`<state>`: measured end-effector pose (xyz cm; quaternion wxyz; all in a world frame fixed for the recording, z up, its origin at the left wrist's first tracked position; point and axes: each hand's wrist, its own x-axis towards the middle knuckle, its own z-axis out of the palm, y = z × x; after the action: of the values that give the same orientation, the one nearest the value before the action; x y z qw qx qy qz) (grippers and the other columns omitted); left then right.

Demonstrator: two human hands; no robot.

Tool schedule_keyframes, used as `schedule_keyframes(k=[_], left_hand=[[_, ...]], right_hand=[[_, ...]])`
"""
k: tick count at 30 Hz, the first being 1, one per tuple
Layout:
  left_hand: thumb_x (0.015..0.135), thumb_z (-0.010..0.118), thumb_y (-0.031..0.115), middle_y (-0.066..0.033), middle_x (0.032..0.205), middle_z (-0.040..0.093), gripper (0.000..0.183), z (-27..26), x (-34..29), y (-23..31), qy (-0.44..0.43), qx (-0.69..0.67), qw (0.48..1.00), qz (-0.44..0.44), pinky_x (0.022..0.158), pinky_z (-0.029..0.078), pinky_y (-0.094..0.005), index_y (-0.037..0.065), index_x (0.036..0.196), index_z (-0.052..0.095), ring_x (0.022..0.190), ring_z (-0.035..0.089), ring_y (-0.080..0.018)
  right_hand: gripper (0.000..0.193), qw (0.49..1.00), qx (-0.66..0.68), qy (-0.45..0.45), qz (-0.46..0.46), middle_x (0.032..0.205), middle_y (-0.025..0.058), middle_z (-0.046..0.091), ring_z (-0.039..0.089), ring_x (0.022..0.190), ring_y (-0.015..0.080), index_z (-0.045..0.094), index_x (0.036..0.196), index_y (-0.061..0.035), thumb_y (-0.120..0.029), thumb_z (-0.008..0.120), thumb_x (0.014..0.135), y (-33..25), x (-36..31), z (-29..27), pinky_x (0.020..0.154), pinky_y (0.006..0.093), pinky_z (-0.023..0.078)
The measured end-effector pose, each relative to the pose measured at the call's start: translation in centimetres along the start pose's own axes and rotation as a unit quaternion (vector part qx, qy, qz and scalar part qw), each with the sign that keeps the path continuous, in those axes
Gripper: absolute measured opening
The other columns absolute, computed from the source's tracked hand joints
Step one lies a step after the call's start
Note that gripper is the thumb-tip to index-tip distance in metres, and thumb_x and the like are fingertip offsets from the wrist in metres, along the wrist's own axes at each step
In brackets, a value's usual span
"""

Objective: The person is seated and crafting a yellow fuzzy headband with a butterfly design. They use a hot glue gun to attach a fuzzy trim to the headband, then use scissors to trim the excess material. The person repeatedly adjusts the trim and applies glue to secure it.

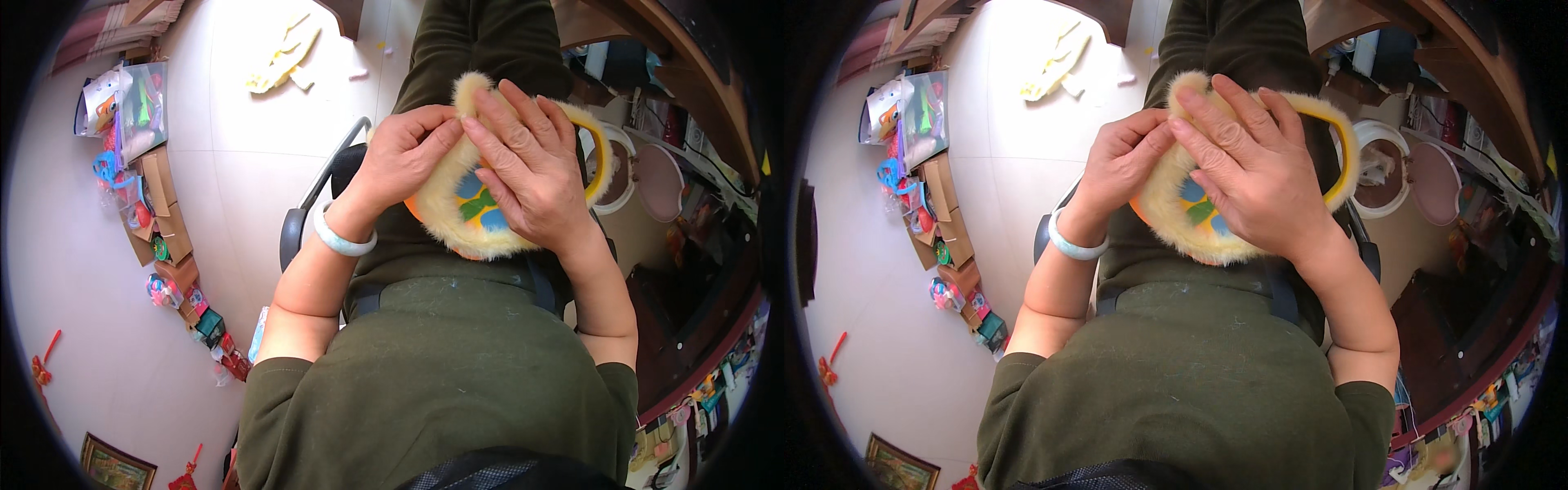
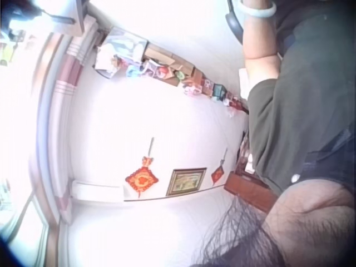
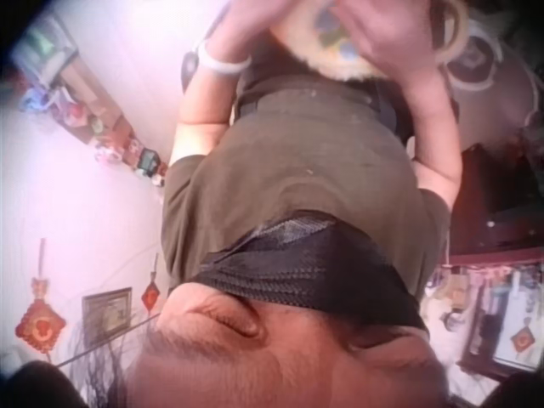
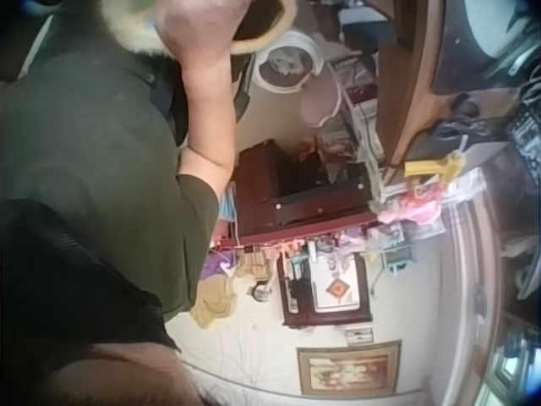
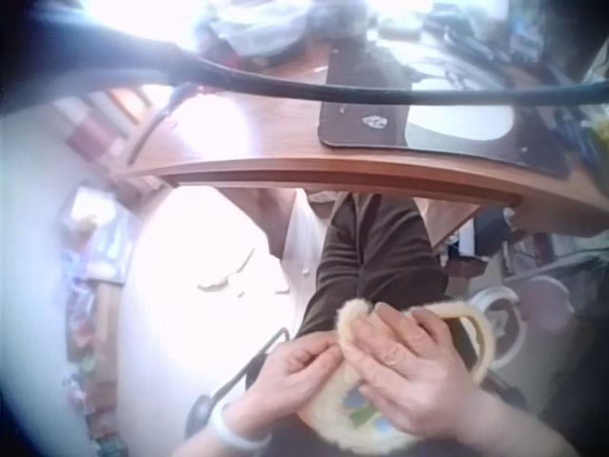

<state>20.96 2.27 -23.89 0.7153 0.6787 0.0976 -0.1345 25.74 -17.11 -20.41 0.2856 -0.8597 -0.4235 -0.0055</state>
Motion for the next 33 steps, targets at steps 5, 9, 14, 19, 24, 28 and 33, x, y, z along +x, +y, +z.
schedule_keyframes(k=[5,9,14,19,24,28,33], left_hand=[[0.096,0.06,0.02,-0.003,0.084,0.066,0.025,0.4,0.0,-0.4,0.001,0.006,1.0,0.013,0.069,0.048,-0.0228,-0.003,0.107,0.064,0.078,0.057,-0.0062],[0.093,0.063,0.02,-0.0037,0.083,0.065,0.027,0.7,0.0,-0.2,-0.001,0.009,1.0,-0.003,0.068,0.048,-0.0227,-0.003,0.107,0.064,0.077,0.056,-0.0066],[0.089,0.067,0.02,-0.005,0.082,0.064,0.03,0.7,-0.2,-0.7,0.005,-0.002,1.0,-0.027,0.068,0.048,-0.024,-0.002,0.109,0.062,0.076,0.056,-0.0078],[0.084,0.066,0.016,-0.0053,0.086,0.063,0.034,0.9,-0.3,-1.0,-0.007,0.02,1.0,0.011,0.069,0.048,-0.0245,-0.002,0.113,0.06,0.076,0.056,-0.0081],[0.084,0.064,0.014,-0.0042,0.087,0.063,0.034,0.6,-0.4,0.0,-0.031,0.008,0.999,-0.043,0.07,0.048,-0.0243,-0.002,0.113,0.06,0.078,0.055,-0.0076],[0.087,0.06,0.013,-0.0028,0.086,0.062,0.029,0.4,-0.6,0.4,-0.043,0.007,0.999,-0.021,0.071,0.047,-0.0242,-0.002,0.111,0.061,0.078,0.054,-0.0066],[0.091,0.055,0.012,-0.0053,0.083,0.062,0.023,0.5,-0.9,0.7,-0.027,0.019,0.999,0.024,0.068,0.047,-0.0255,-0.002,0.107,0.063,0.075,0.055,-0.009]], right_hand=[[0.044,0.999,-0.034,-0.024,-0.001,0.132,0.0012,0.058,0.047,0.129,0.0263,0.066,0.117,-0.0092,-0.012,0.072,0.073,0.4,-1.0,-0.1,0.105,0.0454,0.034],[0.041,0.999,-0.04,-0.014,0.002,0.129,0.0017,0.06,0.05,0.126,0.0259,0.066,0.114,-0.0076,-0.011,0.072,0.074,0.6,-1.2,0.2,0.103,0.0456,0.036],[0.038,0.998,-0.04,-0.041,0.004,0.13,0.0063,0.059,0.049,0.128,0.0279,0.066,0.115,-0.0058,-0.008,0.069,0.077,0.5,-1.1,-0.2,0.105,0.0446,0.035],[0.035,0.999,-0.01,-0.031,0.001,0.124,0.0091,0.062,0.053,0.121,0.0284,0.067,0.11,-0.0041,-0.005,0.068,0.075,0.6,-1.2,-1.0,0.101,0.0434,0.038],[0.033,0.996,0.026,0.072,-0.052,0.112,0.0071,0.065,0.059,0.099,0.0246,0.067,0.103,-0.0049,-0.005,0.07,0.07,1.0,0.5,-1.0,0.088,0.0392,0.042],[0.031,0.998,0.0,0.047,-0.046,0.108,0.0044,0.066,0.059,0.096,0.0234,0.068,0.102,-0.0063,-0.007,0.071,0.071,2.0,3.1,-0.6,0.087,0.0362,0.042],[0.028,0.998,-0.038,0.051,-0.013,0.106,0.0062,0.068,0.061,0.101,0.0239,0.069,0.104,-0.0074,-0.004,0.069,0.076,3.4,3.2,-1.9,0.09,0.0352,0.042]])
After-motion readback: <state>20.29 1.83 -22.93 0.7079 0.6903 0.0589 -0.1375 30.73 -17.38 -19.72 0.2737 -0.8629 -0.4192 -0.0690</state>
